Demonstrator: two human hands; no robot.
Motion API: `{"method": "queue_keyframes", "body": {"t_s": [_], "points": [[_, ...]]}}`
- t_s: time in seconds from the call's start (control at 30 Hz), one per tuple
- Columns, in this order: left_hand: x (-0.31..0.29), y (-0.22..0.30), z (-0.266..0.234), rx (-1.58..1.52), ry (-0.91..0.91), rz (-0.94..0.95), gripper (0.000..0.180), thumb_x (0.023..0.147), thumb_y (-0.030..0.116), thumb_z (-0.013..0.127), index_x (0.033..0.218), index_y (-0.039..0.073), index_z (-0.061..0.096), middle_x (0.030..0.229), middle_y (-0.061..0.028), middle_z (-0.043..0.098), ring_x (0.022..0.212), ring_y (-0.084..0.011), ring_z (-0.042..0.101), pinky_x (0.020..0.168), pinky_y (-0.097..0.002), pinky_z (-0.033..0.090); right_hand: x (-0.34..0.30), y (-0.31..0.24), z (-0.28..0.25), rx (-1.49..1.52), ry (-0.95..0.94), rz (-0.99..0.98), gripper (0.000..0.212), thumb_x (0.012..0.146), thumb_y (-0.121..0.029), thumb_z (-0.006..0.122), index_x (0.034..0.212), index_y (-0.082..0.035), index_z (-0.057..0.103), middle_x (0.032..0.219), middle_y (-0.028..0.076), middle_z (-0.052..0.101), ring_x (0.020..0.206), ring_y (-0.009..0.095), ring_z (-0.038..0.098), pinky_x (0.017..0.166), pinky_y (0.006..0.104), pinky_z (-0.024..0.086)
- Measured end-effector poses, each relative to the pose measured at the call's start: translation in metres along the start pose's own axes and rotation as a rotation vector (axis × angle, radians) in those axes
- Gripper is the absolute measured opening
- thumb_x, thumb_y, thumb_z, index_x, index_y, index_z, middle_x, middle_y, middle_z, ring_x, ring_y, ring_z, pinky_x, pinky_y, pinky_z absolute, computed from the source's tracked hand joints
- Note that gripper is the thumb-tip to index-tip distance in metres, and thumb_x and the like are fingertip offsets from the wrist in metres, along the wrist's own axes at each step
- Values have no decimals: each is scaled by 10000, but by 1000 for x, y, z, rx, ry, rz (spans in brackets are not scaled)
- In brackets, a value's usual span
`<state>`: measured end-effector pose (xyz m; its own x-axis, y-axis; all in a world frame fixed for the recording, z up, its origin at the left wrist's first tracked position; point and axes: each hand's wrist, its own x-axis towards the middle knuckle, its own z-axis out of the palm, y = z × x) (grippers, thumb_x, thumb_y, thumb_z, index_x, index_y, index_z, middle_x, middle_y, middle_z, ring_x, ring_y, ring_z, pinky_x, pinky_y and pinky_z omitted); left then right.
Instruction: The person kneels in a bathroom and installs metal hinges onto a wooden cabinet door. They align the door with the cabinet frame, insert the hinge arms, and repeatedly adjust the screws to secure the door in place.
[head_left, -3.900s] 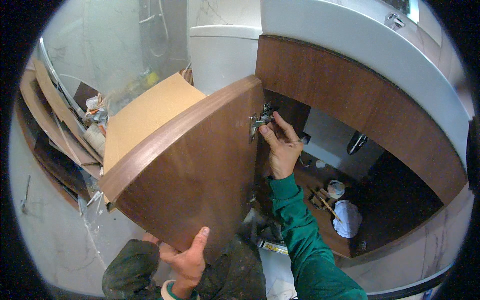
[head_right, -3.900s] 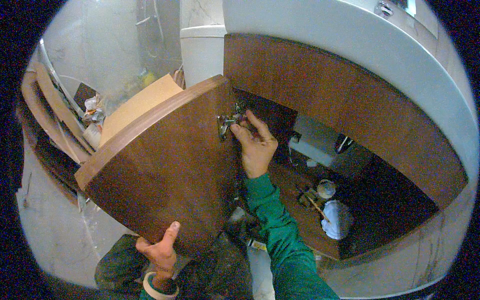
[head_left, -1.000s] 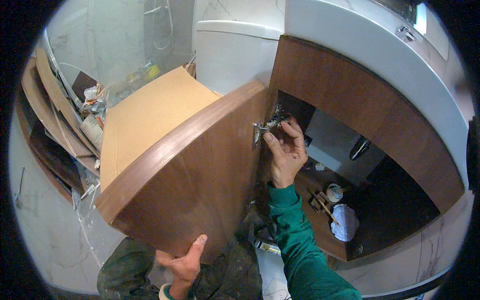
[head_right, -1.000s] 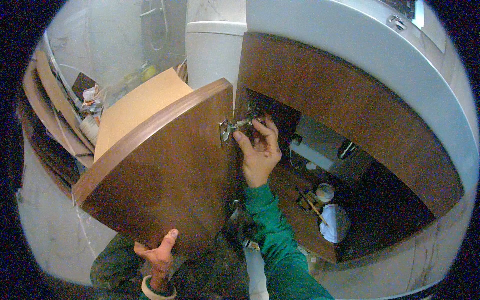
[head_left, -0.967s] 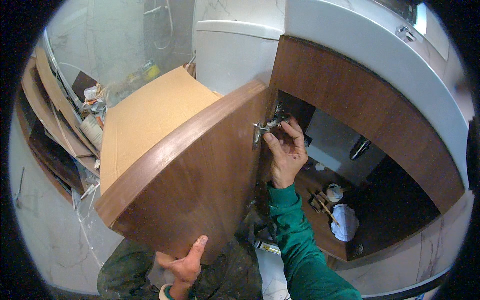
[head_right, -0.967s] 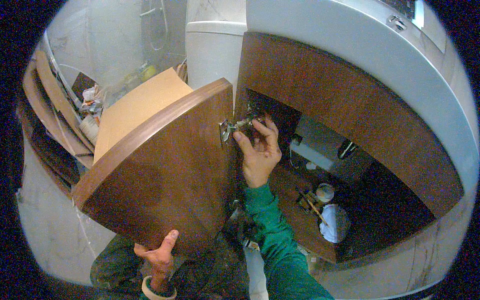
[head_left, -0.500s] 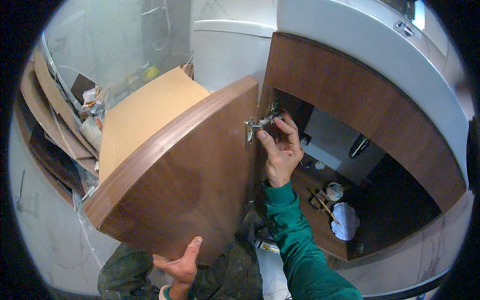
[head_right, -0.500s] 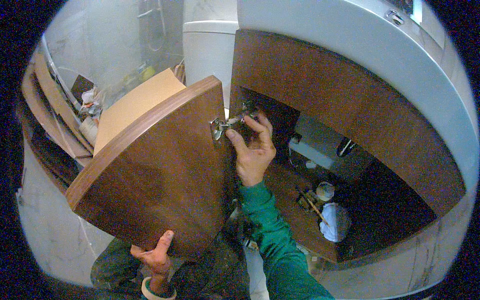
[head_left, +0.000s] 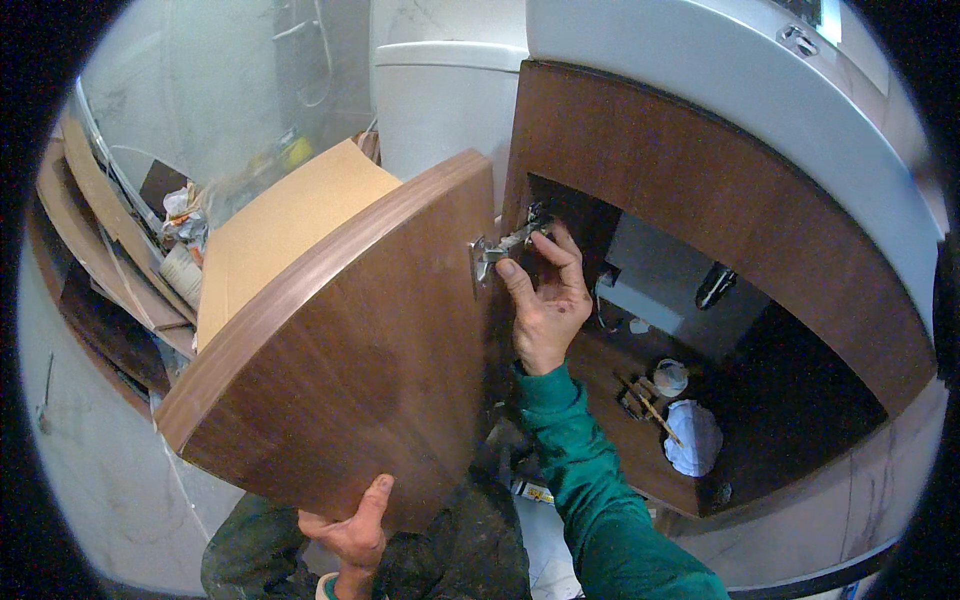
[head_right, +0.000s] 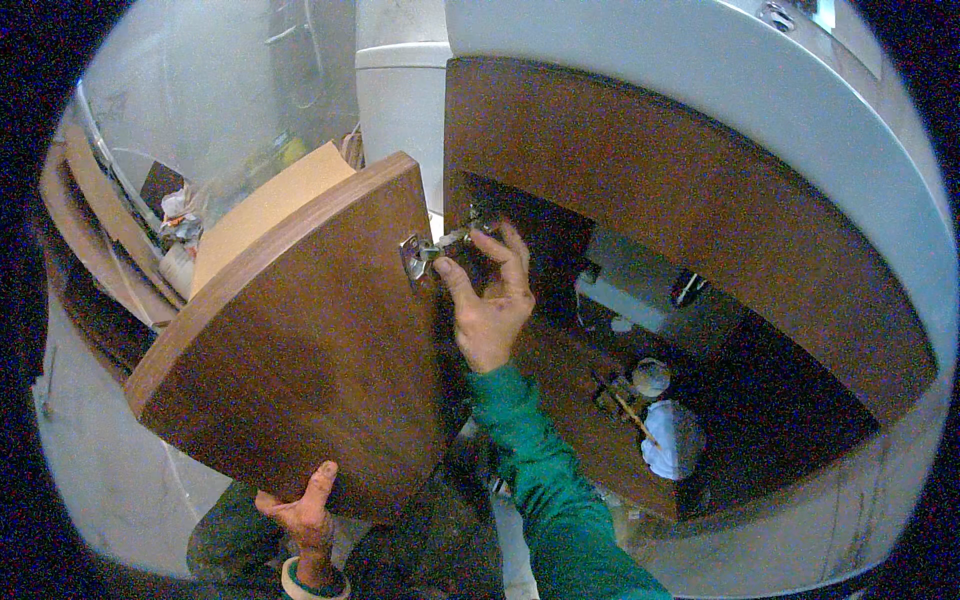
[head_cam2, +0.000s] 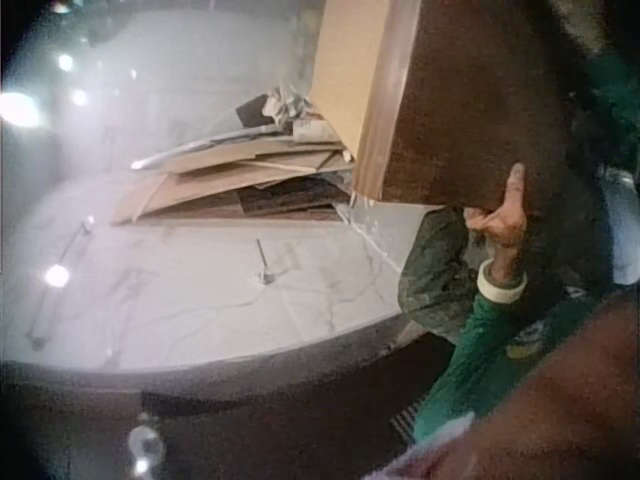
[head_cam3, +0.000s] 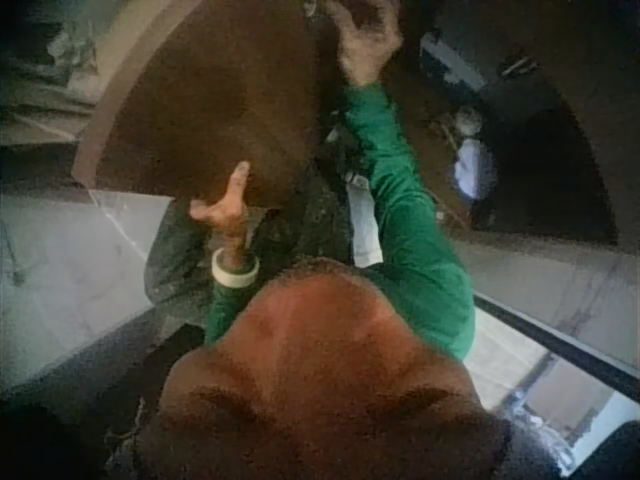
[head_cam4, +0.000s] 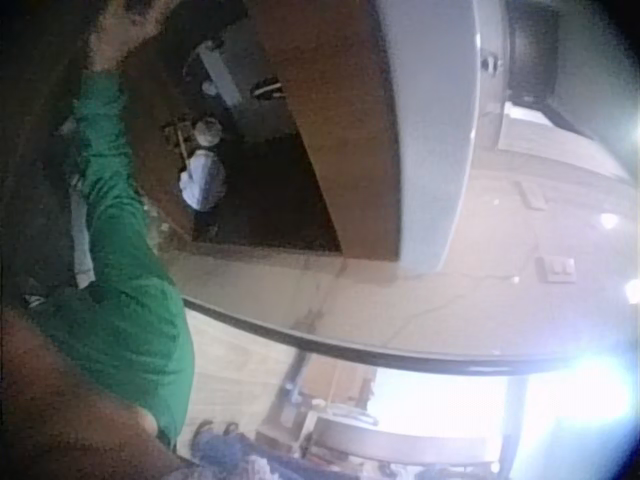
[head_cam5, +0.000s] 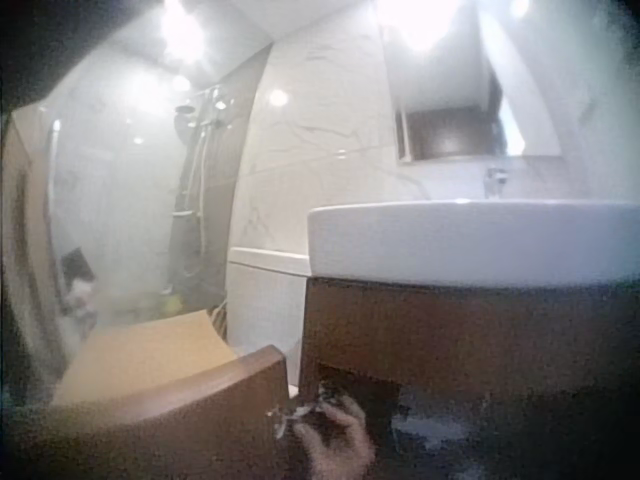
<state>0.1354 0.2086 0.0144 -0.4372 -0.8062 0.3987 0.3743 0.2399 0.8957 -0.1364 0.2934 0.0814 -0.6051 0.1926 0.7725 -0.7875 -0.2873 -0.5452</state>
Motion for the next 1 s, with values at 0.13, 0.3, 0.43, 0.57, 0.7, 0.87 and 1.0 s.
{"method": "queue_keyframes", "body": {"t_s": [0.13, 0.3, 0.43, 0.57, 0.7, 0.87, 1.0], "points": [[1, 6, 0, 22, -29, 1, 483, 669, -75, 729, 1113, 6, 555, 1087, -111, 599, 939, -222, 571, 861, -365, 465, 0, 0, 1, 7, 10, -16, 426, 684, -60, 806, 1068, -25, 625, 1296, 183, 470, 1213, 262, 452, 1026, 352, 341], [-2, 9, 5, 24, 40, -26, 437, 680, -37, 740, 1077, -10, 559, 1096, -121, 594, 955, -226, 568, 865, -365, 458, -1, 0, 3, 15, 25, -14, 416, 688, -51, 800, 1061, -20, 618, 1294, 180, 466, 1202, 269, 459, 1018, 352, 349], [-5, 4, 4, 26, 7, -65, 442, 669, -28, 761, 1052, -31, 541, 1092, -136, 583, 936, -236, 573, 858, -371, 461, 0, 0, -1, 60, -2, -4, 424, 697, -30, 788, 1078, -16, 604, 1304, 175, 448, 1187, 256, 464, 1018, 347, 354], [-2, -5, -5, 213, -79, 86, 465, 655, -38, 773, 1052, -25, 532, 1072, -131, 578, 912, -234, 578, 857, -378, 464, 0, 2, -4, 130, -4, 41, 422, 708, -32, 783, 1086, -9, 596, 1298, 160, 442, 1171, 237, 468, 1007, 341, 368], [-5, -7, -5, 188, -85, 46, 478, 651, -35, 782, 1055, -18, 528, 1062, -122, 579, 914, -227, 577, 856, -375, 465, 1, 5, -5, 194, 1, 80, 416, 717, -78, 794, 1080, -5, 604, 1279, 150, 456, 1152, 233, 478, 978, 334, 384], [-9, -1, 4, 77, -43, -43, 482, 655, -43, 777, 1061, -11, 519, 1072, -116, 580, 932, -219, 569, 867, -365, 459, 5, 9, -7, 95, 7, 50, 423, 717, -107, 800, 1083, -7, 614, 1241, 155, 493, 1125, 229, 490, 954, 325, 391], [-7, 3, 6, 120, -54, 16, 469, 666, -48, 766, 1061, -10, 518, 1079, -109, 579, 928, -214, 566, 875, -365, 453, 6, 9, -7, 70, 20, 66, 413, 717, -115, 801, 1071, -7, 618, 1222, 155, 507, 1120, 226, 487, 951, 325, 388]]}}
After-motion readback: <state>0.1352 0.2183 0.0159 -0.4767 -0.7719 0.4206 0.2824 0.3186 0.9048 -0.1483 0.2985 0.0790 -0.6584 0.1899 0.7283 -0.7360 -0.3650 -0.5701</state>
